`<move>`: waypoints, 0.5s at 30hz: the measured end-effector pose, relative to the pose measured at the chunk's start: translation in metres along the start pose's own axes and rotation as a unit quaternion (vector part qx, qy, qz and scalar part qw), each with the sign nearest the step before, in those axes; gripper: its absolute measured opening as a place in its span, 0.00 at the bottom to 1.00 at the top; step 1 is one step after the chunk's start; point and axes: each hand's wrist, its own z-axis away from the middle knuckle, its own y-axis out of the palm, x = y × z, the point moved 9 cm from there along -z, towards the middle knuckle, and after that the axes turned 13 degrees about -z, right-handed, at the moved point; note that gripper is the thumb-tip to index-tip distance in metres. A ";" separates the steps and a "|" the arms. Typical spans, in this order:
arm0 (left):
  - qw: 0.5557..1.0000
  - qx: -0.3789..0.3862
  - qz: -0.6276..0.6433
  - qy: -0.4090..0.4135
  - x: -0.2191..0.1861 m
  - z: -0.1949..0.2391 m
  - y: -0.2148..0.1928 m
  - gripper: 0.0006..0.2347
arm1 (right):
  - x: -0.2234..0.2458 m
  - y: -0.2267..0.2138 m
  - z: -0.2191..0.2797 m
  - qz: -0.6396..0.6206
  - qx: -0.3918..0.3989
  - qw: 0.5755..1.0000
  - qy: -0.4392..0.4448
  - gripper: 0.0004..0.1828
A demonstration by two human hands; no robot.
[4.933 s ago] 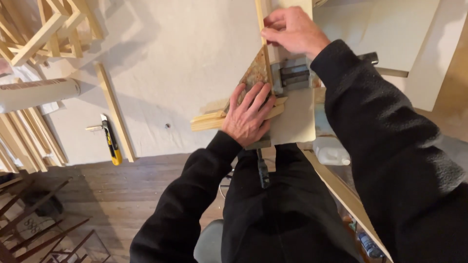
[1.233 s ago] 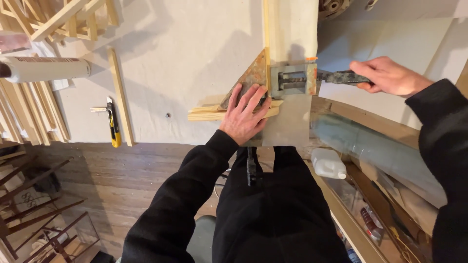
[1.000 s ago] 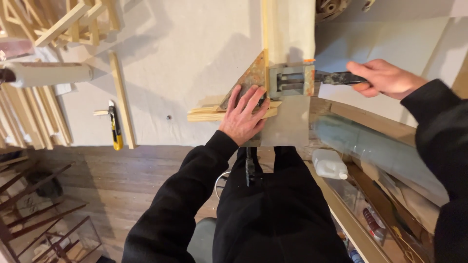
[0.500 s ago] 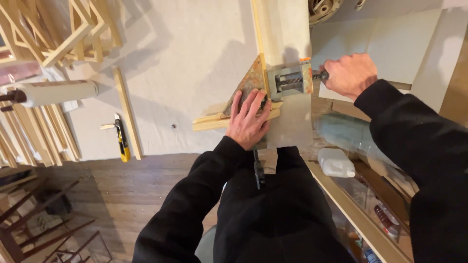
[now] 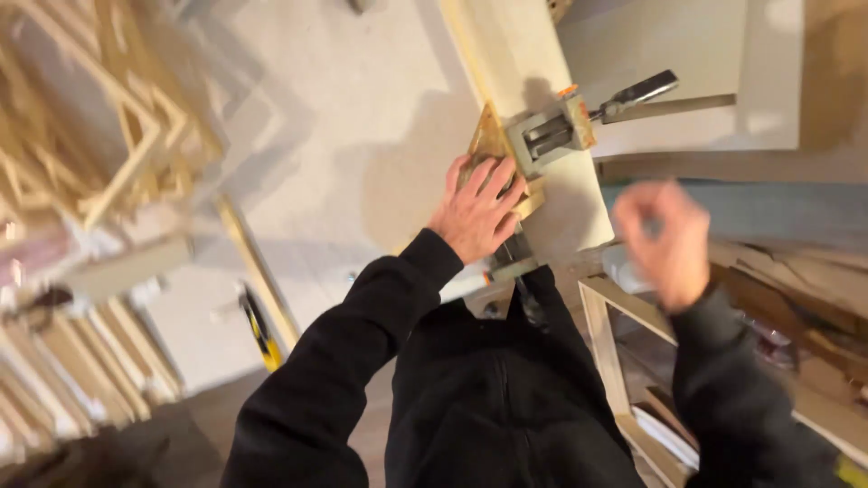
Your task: Assembling wooden picture frames by applying glue, clamping corners, and hammering in fasteners.
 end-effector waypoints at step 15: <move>0.995 -0.042 0.038 0.082 0.004 0.000 0.018 0.21 | -0.094 0.143 0.210 -0.076 -0.057 0.954 0.284 0.17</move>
